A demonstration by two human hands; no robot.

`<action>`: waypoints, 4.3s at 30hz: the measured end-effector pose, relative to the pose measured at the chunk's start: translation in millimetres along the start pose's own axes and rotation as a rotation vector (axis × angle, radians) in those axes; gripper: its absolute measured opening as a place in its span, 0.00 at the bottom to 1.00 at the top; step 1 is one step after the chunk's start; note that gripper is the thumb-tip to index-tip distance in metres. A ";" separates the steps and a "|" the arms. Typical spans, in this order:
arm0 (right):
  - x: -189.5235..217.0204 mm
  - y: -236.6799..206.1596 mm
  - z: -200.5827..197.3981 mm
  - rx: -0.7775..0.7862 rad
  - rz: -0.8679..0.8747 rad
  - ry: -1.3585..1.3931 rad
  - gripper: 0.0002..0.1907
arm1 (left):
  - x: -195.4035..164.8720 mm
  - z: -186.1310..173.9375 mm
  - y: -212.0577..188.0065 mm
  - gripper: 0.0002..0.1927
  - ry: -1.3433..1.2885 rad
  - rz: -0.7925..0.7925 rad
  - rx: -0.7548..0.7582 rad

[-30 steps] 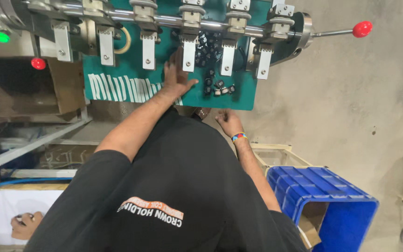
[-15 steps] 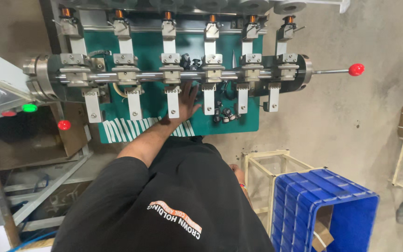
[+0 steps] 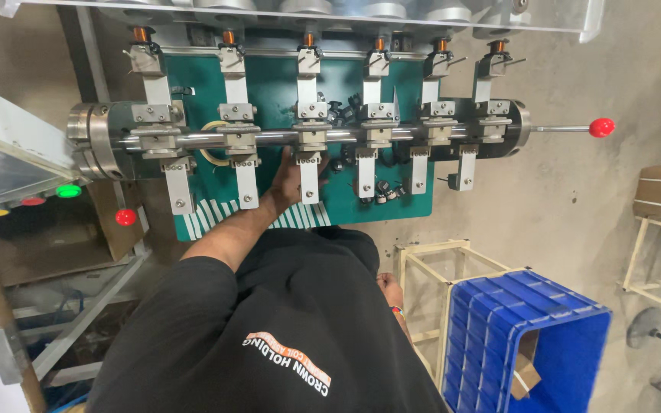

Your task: The person works at a benchtop winding machine, adjusting components on the machine and handling small black coil parts. They pick up and place small components on the green work surface, gather parts by hand, and continue working at the machine as another person approaches at the end.

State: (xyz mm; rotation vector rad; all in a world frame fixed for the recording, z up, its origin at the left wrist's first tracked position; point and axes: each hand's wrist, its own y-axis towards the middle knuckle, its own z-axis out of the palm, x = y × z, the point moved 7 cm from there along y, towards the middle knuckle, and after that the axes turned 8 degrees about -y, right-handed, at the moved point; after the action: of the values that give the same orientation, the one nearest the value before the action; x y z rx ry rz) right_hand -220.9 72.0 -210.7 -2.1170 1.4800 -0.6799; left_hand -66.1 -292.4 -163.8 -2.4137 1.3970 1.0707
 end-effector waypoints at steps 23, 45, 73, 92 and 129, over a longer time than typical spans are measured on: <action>49.4 -24.2 -0.7 -0.088 -0.124 -0.071 0.13 | 51.4 -28.4 -4.8 0.24 0.057 -0.149 0.066; 191.8 -17.4 -27.2 -0.015 -0.630 0.242 0.12 | -22.6 36.0 -66.4 0.27 -2.070 -0.997 0.397; 83.3 20.5 -169.9 0.044 -0.972 0.586 0.18 | -172.1 146.0 -13.9 0.21 -1.691 -1.066 0.239; -48.2 178.4 -217.0 0.396 -0.692 1.048 0.17 | -282.6 240.9 -3.9 0.25 -1.744 -1.041 -0.070; 39.0 24.7 -202.2 -0.053 -1.280 0.472 0.14 | -242.1 166.9 -34.1 0.16 -1.552 -1.006 -0.061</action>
State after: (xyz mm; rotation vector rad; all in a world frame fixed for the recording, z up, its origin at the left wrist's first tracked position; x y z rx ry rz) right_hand -355.0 8.7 -65.5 -2.9206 0.0636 -1.6304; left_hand -197.7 -28.6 -136.4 -1.0912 -0.3163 1.7796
